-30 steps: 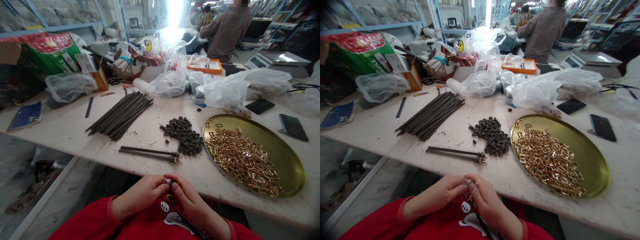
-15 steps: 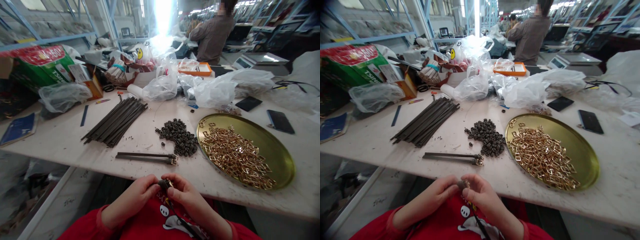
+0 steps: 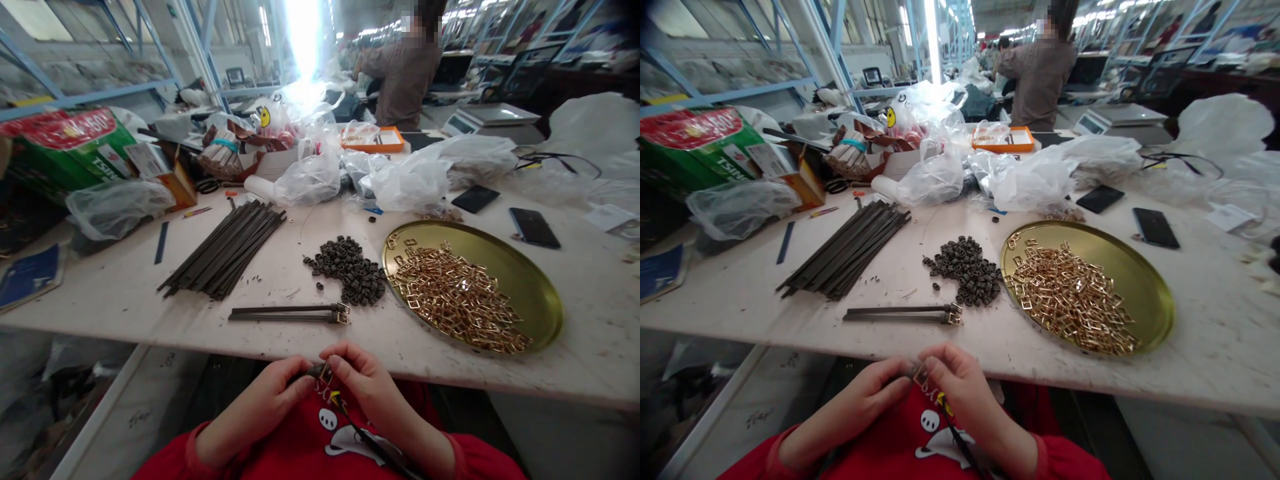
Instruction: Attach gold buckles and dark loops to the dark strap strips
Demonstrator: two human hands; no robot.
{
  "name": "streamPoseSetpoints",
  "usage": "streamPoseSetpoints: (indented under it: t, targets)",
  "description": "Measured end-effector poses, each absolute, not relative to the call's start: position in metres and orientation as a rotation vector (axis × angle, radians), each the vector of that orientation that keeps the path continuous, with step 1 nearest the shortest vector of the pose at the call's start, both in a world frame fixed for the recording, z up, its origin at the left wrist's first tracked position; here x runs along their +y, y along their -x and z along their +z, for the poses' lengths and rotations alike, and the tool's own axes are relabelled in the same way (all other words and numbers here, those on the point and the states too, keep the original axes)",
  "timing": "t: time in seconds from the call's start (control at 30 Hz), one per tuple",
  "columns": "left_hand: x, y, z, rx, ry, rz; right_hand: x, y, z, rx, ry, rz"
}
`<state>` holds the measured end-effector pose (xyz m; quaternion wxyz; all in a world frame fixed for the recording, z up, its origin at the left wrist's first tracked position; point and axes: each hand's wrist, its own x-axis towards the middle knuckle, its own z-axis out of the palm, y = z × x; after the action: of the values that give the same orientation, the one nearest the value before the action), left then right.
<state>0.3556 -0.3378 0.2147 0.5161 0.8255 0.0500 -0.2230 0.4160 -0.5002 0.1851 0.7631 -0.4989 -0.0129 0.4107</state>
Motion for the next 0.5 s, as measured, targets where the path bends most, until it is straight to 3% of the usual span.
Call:
streamPoseSetpoints:
  t: [0.23,0.37,0.5]
  targets:
    - [-0.335,-0.358,0.205,0.165,-2.094,-0.545,-0.500,-0.417,0.176,-0.271,1.349,0.794]
    - [-0.325,-0.370,0.205,0.136,-2.228,-0.505,-0.500,-0.429,0.169,-0.659,1.825,0.470]
    - [-0.309,-0.396,0.194,0.092,-2.521,-0.194,-0.501,-0.456,0.159,-0.842,2.192,0.049]
